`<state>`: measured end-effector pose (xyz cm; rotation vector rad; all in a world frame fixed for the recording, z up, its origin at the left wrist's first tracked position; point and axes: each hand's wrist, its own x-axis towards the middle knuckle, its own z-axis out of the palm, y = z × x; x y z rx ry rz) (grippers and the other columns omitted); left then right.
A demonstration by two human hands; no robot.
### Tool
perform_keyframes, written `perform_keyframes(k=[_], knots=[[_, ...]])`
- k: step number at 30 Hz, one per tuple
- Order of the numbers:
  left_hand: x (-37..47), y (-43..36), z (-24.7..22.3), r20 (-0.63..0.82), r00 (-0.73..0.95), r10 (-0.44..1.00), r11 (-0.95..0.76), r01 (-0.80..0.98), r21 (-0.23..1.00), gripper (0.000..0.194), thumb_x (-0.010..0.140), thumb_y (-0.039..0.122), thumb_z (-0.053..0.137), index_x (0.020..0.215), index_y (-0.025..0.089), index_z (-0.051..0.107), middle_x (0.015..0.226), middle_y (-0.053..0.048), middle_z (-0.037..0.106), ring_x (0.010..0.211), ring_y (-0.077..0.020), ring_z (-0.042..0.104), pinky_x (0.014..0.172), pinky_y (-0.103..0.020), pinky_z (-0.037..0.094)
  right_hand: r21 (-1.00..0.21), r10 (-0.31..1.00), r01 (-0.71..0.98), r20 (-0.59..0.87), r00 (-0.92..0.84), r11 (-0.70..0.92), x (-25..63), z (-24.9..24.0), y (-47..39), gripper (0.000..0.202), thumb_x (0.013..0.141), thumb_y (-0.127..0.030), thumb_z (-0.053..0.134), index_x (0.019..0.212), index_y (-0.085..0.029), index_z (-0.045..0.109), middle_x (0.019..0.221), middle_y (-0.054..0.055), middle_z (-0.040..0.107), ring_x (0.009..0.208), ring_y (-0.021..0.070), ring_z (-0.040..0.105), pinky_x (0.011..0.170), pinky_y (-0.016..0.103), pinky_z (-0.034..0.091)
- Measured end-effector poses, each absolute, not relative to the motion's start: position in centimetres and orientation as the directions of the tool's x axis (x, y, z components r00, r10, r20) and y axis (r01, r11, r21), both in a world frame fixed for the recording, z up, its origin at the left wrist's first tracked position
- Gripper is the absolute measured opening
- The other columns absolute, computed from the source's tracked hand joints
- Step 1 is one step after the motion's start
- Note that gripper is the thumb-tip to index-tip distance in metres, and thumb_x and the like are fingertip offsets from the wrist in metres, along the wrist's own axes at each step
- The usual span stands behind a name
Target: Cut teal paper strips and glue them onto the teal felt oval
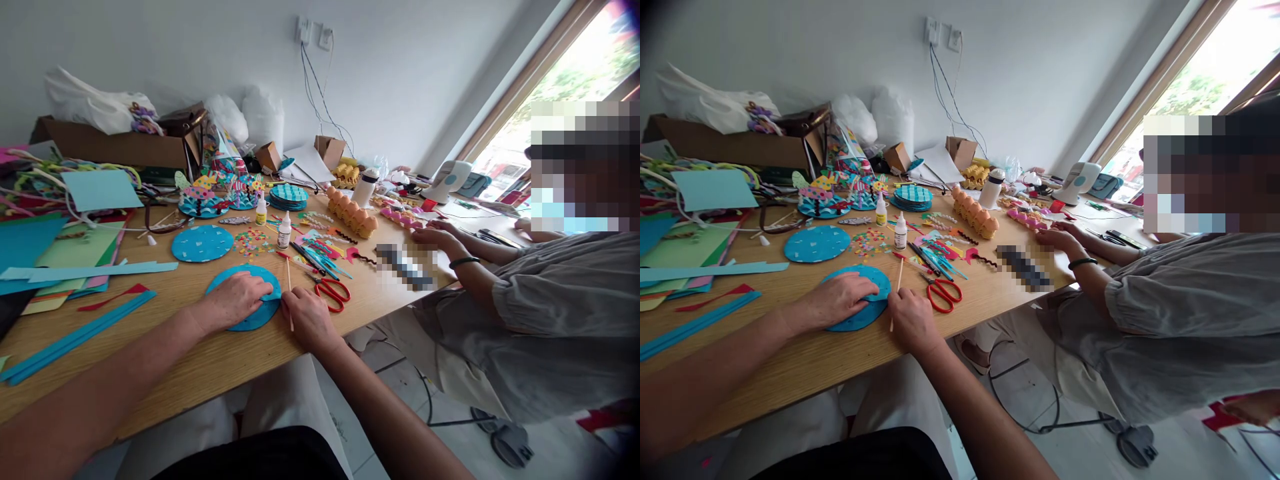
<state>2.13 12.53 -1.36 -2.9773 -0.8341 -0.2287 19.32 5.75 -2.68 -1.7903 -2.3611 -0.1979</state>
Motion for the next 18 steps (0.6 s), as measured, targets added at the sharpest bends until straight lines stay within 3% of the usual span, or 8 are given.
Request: perform_keyframes(k=[8, 13, 18], knots=[[2.3, 12.3, -1.4, 0.211, 0.81, 0.548, -0.834, 0.549, 0.059, 0.018, 0.082, 0.013, 0.048, 0.095, 0.021, 0.057, 0.093, -0.003, 0.066, 0.09, -0.0186, 0.06, 0.089, -0.034, 0.042, -0.052, 0.939, 0.966, 0.256, -0.231, 0.252, 19.1, -2.7, 6.2, 0.016, 0.089, -0.022, 0.041, 0.087, -0.021, 0.057, 0.082, 0.004, 0.061, 0.073, 0.0165, 0.057, 0.054, 0.024, 0.031], [2.4, 11.9, -1.2, 0.201, 0.795, 0.572, -0.818, 0.572, 0.065, 0.031, 0.081, 0.011, 0.046, 0.11, 0.018, 0.053, 0.102, -0.006, 0.064, 0.096, -0.0209, 0.059, 0.089, -0.036, 0.042, -0.08, 0.923, 0.952, 0.28, -0.262, 0.294, 18.9, -2.9, 6.3, 0.017, 0.09, -0.024, 0.04, 0.086, -0.021, 0.056, 0.082, 0.003, 0.06, 0.071, 0.0151, 0.056, 0.056, 0.024, 0.03], [1.9, 12.0, -0.5, 0.185, 0.796, 0.577, -0.817, 0.557, 0.152, 0.031, 0.084, 0.02, 0.046, 0.115, 0.021, 0.051, 0.112, -0.004, 0.061, 0.103, -0.0198, 0.055, 0.094, -0.034, 0.039, -0.11, 0.914, 0.94, 0.294, -0.28, 0.324, 18.9, -2.7, 6.4, 0.018, 0.091, -0.023, 0.039, 0.084, -0.021, 0.056, 0.081, 0.002, 0.06, 0.073, 0.014, 0.055, 0.059, 0.023, 0.03]])
